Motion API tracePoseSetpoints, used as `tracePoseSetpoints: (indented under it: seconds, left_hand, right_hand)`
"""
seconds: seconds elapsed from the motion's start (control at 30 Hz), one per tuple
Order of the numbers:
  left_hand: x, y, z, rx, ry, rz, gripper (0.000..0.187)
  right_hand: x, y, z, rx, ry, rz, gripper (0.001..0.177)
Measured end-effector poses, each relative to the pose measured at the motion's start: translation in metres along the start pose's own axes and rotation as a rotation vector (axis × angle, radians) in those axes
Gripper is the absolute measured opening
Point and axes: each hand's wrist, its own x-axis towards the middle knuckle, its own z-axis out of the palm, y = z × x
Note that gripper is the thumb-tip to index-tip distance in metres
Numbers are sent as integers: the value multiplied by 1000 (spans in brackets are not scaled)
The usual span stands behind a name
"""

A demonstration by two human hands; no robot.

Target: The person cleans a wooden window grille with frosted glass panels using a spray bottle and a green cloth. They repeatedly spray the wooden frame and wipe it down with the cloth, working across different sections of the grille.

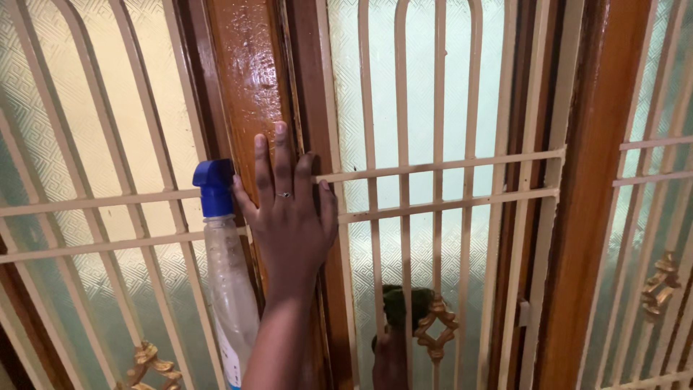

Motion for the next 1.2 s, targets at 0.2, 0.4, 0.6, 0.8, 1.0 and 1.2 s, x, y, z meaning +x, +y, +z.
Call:
tracePoseSetpoints:
  seconds: [0.2, 0.4, 0.6, 0.8, 1.0, 1.2]
  left_hand:
    - [1, -1, -1, -16, 8, -2, 34]
    - [2, 0, -1, -33, 14, 10, 36]
    - [4, 0, 5, 25, 29, 10, 34]
    - [0, 0, 2, 45, -13, 16, 34]
    - [2, 3, -2, 27, -13, 17, 35]
    - [2, 4, -5, 22, -5, 26, 37]
  right_hand:
    - [9, 24, 10, -121, 67, 28, 45]
    - [108, -83, -28, 150, -88, -51, 41]
    - [24, -148, -74, 5, -50, -510, 64]
    - [-17, -118, -154, 210, -495, 530, 46]
    - [62, -198, -207, 545, -40, -126, 57]
    - [186, -270, -161, -356, 69, -711, 86]
